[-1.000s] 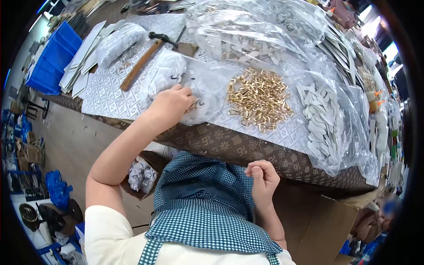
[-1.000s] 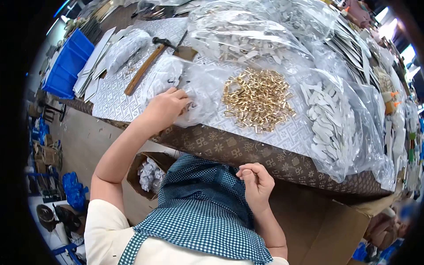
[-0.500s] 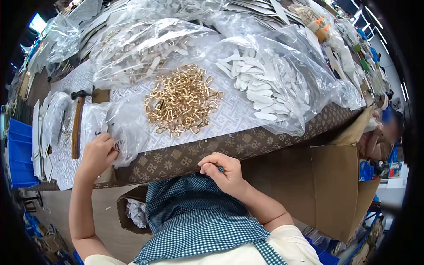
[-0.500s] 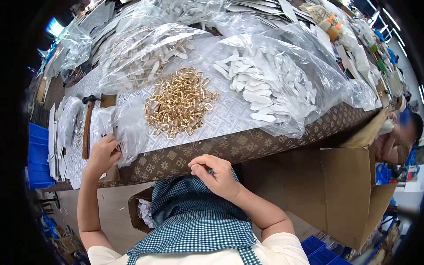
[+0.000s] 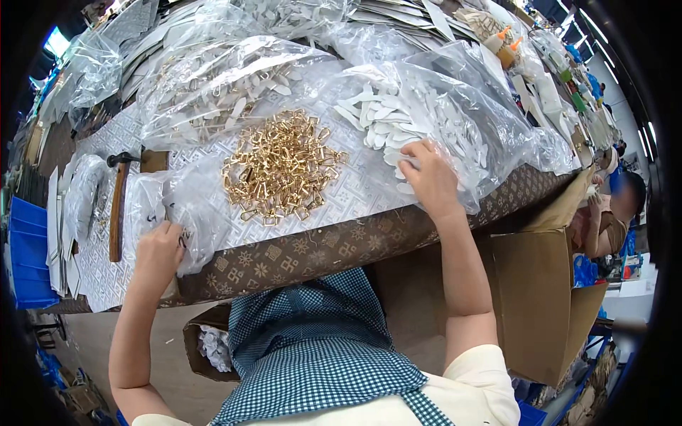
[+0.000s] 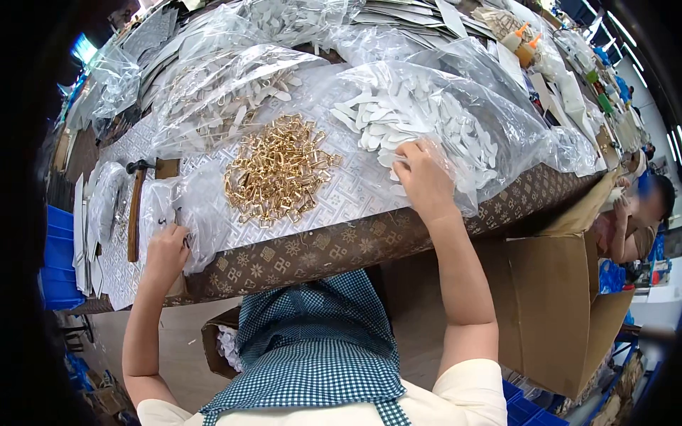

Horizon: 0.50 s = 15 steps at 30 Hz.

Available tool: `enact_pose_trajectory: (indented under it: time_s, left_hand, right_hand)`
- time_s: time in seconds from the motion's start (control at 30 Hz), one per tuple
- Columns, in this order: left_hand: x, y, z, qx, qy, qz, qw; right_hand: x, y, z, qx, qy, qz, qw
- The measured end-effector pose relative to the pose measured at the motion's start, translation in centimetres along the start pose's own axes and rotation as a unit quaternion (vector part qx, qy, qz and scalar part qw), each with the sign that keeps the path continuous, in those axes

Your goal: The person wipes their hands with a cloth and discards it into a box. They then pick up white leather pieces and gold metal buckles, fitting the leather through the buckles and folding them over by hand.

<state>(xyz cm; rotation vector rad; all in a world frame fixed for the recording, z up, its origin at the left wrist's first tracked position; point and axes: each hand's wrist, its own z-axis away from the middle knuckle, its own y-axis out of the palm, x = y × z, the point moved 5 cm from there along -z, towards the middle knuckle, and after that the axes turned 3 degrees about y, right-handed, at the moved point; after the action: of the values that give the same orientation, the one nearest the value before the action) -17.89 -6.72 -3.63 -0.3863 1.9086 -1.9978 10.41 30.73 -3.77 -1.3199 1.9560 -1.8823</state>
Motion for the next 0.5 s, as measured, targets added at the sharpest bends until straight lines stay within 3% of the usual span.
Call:
enact_pose_trajectory:
  time_s: [0.1,0.23,0.37,0.5]
  left_hand:
    - [-0.1,-0.5,0.1,-0.021,-0.026,0.015,0.999]
    - [1.6,-3.9,0.3,-0.14,-0.126,0.108,0.976]
    - [1.8,-7.1,-0.2,-0.213,-0.215,0.317,0.899]
    - [-2.7,-5.2,-5.0,-0.199,-0.142,0.405,0.881]
  right_hand:
    - [-0.1,0.1,0.0,0.0,0.015,-0.013,1.0]
    - [-0.5,0.3,0.1,-0.009,0.006,-0.018,1.0]
    - [-0.6,0.2,0.0,-0.019,0.005,-0.048,0.999]
    - [-0.5,0.5,-0.7,0.004,0.023,-0.067,0.998]
